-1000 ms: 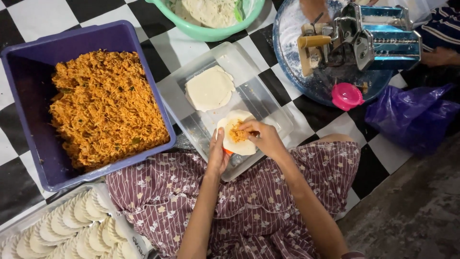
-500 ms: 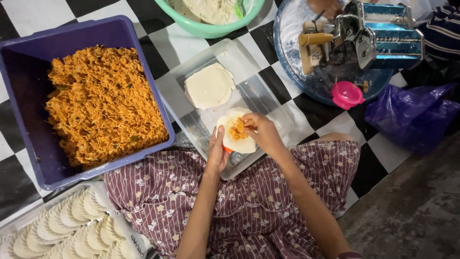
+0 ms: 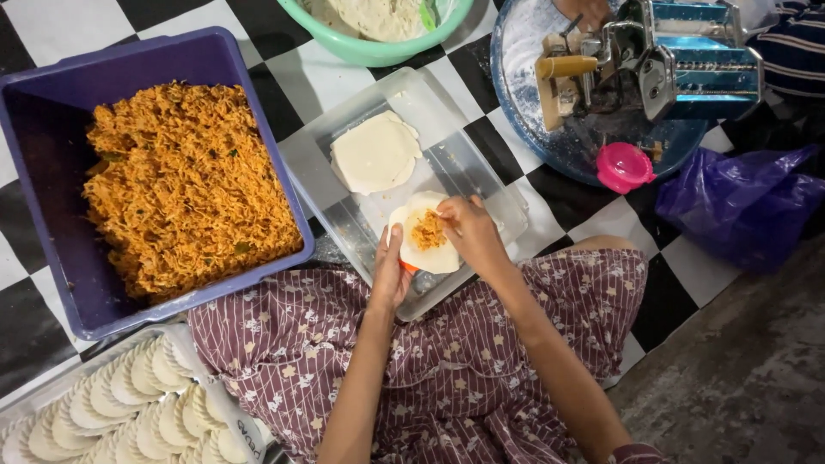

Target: Preparing filled pastries by placing filling on dough circles and sealing them using a manual mold.

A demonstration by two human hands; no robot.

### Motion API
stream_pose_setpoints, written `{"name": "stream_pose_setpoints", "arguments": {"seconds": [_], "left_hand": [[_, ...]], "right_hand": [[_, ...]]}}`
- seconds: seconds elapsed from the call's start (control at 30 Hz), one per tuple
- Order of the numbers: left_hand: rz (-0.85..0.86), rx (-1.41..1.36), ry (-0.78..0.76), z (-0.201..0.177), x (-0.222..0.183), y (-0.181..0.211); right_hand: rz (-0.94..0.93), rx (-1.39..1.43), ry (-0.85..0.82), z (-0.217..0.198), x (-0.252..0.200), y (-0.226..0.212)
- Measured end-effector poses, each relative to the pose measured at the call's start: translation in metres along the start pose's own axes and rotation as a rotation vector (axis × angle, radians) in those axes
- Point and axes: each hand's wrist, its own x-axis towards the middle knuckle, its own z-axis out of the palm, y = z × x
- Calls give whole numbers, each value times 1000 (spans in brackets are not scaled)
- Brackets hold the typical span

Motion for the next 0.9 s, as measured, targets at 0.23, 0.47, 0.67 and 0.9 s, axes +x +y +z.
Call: {"name": "stream_pose_setpoints", "arguments": {"seconds": [0.23, 0.47, 0.67, 0.9], "left_hand": [[-10, -7, 5, 4, -4, 1], [-29, -4, 49, 8, -8, 5], [-22, 7, 33, 6, -3, 4], [-1, -9, 64, -8, 7, -8]], "right_hand": [[-141, 14, -55, -13, -3, -13], [-147, 51, -89, -7, -8, 7], [-155, 276, -52, -28, -21, 5], [364, 669, 529, -47, -23, 152]]}}
